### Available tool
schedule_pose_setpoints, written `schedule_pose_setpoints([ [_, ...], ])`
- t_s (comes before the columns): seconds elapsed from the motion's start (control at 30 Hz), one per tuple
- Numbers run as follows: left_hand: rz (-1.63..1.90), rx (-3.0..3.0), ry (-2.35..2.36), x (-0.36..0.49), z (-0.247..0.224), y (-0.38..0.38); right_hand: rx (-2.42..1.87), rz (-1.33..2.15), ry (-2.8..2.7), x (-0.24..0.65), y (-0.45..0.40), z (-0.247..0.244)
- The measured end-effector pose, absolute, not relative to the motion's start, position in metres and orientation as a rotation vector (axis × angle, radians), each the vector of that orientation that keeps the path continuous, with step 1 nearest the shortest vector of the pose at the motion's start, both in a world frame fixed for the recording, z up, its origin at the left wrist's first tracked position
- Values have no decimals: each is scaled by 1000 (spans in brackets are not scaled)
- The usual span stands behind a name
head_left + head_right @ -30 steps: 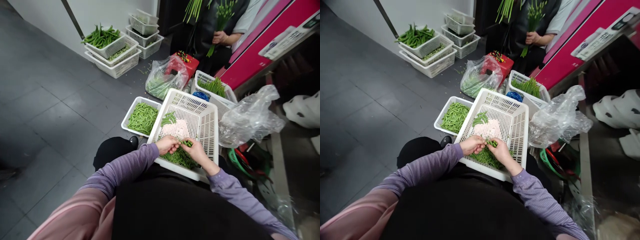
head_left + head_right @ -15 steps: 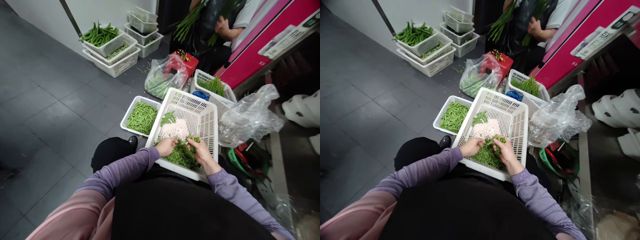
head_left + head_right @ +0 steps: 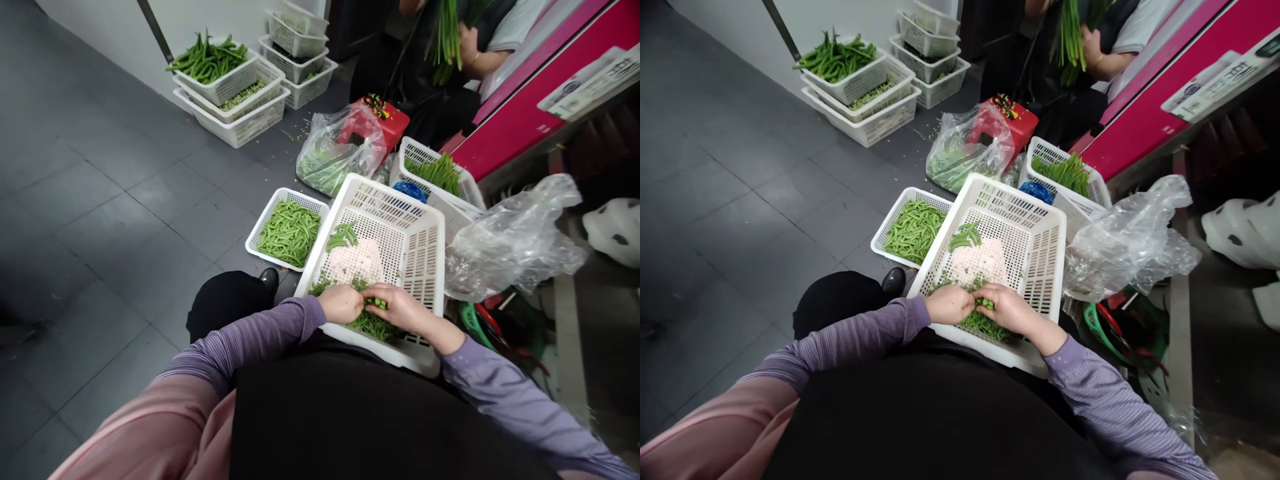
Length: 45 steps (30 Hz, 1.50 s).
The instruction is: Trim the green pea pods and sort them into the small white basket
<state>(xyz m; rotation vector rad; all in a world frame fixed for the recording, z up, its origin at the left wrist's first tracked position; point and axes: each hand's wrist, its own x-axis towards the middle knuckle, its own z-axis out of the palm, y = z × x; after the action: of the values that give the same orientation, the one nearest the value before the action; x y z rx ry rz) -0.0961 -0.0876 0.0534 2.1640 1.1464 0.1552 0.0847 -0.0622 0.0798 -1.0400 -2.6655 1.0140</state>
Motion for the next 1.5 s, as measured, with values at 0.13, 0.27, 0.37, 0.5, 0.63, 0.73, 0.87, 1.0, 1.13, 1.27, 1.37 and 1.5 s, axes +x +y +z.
schedule_pose_setpoints([
  [0.13, 306, 2139, 1194, -98, 52, -88, -1076, 1324, -2542, 77, -51, 78],
  [0.27, 384, 2019, 1320, -99, 54, -87, -1180, 1345, -2361, 69, -43, 65],
  [0.37, 425, 1962, 1420, -98, 56, -87, -1261, 1414, -2251, 64, -35, 63],
  [0.5, 465, 1919, 1469, -100, 56, -81, -1325, 1713, -2174, 65, -20, 64],
  [0.63, 389, 1796, 1589, -100, 49, -77, -1534, 1762, -1519, 74, 14, 39],
  [0.73, 122, 1866, 1414, -95, 38, -85, -1655, 1407, -1332, 72, 63, 8],
  [0.87, 31, 2006, 1221, -89, 23, -95, -1635, 809, -2169, 46, 128, -24],
  [1.0, -15, 2050, 1122, -88, 18, -94, -1548, 752, -2451, 24, 148, -42],
  [1.13, -78, 2011, 1101, -88, 20, -94, -1669, 607, -2523, 44, 130, -52],
  [1.27, 98, 1839, 1364, -90, 27, -87, -1799, 657, -2399, 84, 88, -41],
  [1.37, 353, 1624, 1432, -91, 31, -75, -1750, 906, -2188, 100, 44, -16],
  [1.5, 481, 1178, 1265, -89, 37, -62, -1639, 1057, -2065, 98, -8, 24],
])
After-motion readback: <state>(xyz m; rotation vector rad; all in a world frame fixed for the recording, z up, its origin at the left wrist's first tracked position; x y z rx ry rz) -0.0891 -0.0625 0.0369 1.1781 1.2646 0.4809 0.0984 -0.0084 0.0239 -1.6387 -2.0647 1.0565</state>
